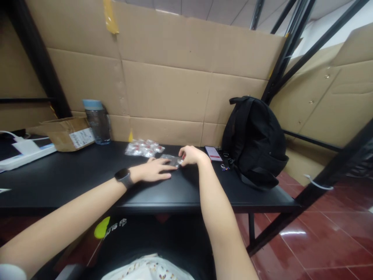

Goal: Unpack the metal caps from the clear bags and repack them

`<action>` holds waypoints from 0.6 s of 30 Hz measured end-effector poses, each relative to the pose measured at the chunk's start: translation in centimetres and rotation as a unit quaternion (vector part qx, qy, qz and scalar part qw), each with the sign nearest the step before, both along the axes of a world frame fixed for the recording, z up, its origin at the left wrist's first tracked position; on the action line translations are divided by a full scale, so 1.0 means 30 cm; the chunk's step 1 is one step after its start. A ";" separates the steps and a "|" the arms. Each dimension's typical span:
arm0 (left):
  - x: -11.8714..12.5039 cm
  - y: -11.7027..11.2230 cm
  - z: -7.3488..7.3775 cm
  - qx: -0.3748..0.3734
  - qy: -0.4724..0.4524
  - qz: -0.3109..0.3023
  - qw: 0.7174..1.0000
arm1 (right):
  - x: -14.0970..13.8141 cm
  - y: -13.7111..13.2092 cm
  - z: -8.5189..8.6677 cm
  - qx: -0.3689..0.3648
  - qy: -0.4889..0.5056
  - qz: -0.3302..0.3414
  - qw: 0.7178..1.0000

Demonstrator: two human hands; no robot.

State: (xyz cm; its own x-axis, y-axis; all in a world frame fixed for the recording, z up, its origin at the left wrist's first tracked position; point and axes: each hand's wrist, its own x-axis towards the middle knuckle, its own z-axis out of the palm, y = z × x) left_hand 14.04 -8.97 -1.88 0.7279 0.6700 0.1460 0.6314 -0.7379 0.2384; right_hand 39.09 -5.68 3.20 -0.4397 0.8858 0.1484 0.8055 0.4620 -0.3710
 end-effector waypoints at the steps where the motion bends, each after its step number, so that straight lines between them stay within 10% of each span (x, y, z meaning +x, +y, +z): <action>1: 0.000 -0.004 0.004 -0.004 0.009 0.000 1.000 | 0.000 -0.005 0.001 -0.008 -0.017 -0.013 1.000; 18: -0.032 -0.008 0.059 -0.037 0.023 -0.038 0.998 | -0.056 0.016 -0.035 -0.016 -0.034 0.027 0.999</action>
State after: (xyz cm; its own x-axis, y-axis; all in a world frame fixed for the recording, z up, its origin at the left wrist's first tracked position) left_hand 13.09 -9.20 -0.11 0.7815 0.6206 0.0645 0.5859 -0.7654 0.2661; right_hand 37.41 -5.21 2.15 -0.4957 0.8641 0.0877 0.8033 0.4945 -0.3320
